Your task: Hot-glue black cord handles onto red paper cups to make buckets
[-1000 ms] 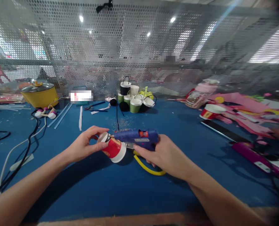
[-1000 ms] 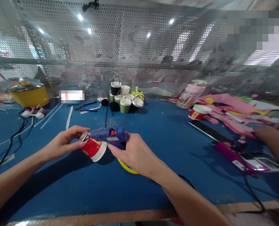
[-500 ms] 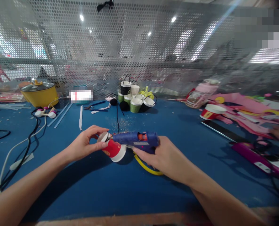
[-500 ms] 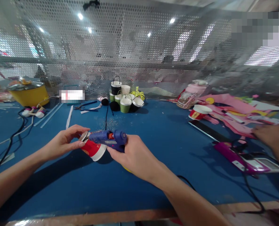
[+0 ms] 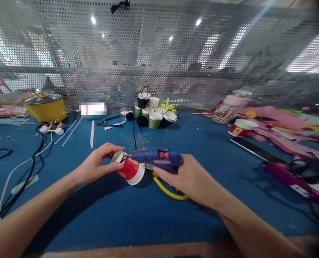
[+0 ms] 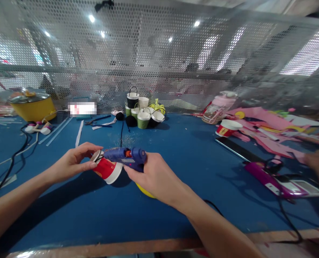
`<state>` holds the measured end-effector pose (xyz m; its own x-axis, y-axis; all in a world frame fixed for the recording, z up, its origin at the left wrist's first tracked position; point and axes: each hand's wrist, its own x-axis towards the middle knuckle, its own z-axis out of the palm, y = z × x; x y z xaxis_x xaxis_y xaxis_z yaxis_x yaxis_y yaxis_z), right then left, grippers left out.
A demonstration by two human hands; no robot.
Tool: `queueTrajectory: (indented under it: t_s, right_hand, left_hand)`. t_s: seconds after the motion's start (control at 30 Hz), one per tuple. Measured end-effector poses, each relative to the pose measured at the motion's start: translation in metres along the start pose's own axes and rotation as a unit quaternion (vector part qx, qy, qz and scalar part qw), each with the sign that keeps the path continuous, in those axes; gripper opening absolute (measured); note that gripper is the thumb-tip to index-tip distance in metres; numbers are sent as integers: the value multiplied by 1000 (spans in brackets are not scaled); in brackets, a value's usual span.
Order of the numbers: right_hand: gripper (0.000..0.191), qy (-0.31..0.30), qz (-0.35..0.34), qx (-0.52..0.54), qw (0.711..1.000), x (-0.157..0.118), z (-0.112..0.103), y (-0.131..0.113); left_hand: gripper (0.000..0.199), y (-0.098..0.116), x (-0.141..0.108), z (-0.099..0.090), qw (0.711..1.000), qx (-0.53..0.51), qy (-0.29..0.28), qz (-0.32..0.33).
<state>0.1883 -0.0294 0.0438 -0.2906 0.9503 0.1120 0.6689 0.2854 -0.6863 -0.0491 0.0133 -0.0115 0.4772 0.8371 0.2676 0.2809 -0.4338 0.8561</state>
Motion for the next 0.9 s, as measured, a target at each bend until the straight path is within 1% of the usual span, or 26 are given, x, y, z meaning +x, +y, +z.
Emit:
queueTrajectory:
  t_s: [0.13, 0.27, 0.4, 0.53, 0.63, 0.9]
  right_hand:
    - [21, -18, -14, 21, 1000, -1, 0, 0]
    - [18, 3, -12, 8, 1000, -1, 1, 1]
    - [18, -4, -22, 10, 1000, -1, 0, 0]
    - [18, -18, -8, 13, 1000, -1, 0, 0]
    - [22, -30, 3, 13, 999, -2, -1, 0]
    - [20, -22, -6, 15, 1000, -2, 0, -2]
  left_hand:
    - [37, 1, 0, 0, 1000, 0, 1, -2]
    - [36, 1, 0, 0, 1000, -3, 5, 3]
    - [37, 1, 0, 0, 1000, -4, 9, 4]
    - [37, 0, 1, 0, 1000, 0, 10, 8]
    - [38, -1, 1, 0, 1000, 6, 10, 5]
    - [38, 0, 1, 0, 1000, 6, 9, 0]
